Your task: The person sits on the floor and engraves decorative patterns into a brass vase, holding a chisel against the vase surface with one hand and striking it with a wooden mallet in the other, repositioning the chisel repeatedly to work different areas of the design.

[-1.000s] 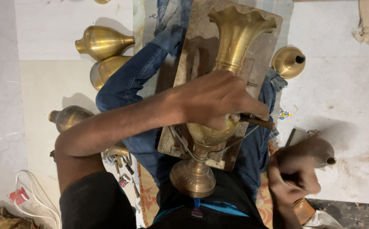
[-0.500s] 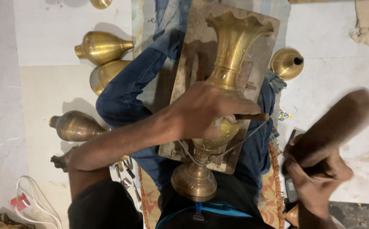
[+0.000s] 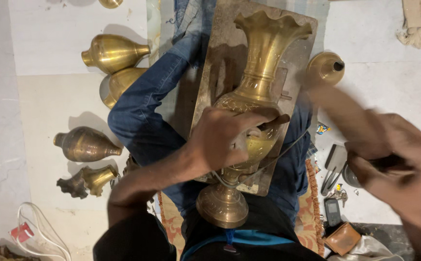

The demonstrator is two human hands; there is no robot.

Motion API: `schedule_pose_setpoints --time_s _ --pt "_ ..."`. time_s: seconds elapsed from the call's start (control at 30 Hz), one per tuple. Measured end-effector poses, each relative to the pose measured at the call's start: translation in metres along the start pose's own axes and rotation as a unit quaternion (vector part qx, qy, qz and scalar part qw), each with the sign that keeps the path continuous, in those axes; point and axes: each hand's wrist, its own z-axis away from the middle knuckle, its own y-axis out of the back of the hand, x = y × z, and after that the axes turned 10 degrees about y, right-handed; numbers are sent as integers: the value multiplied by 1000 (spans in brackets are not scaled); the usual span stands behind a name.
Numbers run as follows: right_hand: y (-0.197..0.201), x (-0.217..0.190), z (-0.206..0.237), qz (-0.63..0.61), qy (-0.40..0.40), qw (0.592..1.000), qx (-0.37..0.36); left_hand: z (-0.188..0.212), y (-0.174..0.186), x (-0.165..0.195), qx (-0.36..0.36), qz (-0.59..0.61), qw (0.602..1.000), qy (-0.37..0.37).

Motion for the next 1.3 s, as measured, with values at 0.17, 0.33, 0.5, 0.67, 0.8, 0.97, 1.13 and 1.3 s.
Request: schedule_pose_setpoints --time_s 0.17,0.33,0.5,0.67,0.8,0.97,1.13,1.3 --pt "3 -32 -30 102 -26 983 -149 14 -3 -1 75 85 993 -18" --pt "6 -44 -55 254 -7 927 -275 26 -9 1 146 156 977 -9" --pt "3 -50 -65 281 -42 917 -279 38 -23 14 209 287 932 69" --pt "-12 -53 -63 264 -2 927 -265 39 -37 22 355 194 914 41" --pt "-21 -60 -66 268 83 924 -261 41 -39 19 347 203 914 48" --pt "-25 -80 -78 244 85 932 -253 44 -43 16 341 222 912 48" --pt "-30 -99 -92 216 152 921 -286 44 -50 16 386 205 899 43" --pt "-39 -104 -102 387 274 813 -338 48 -51 17 385 205 898 54"
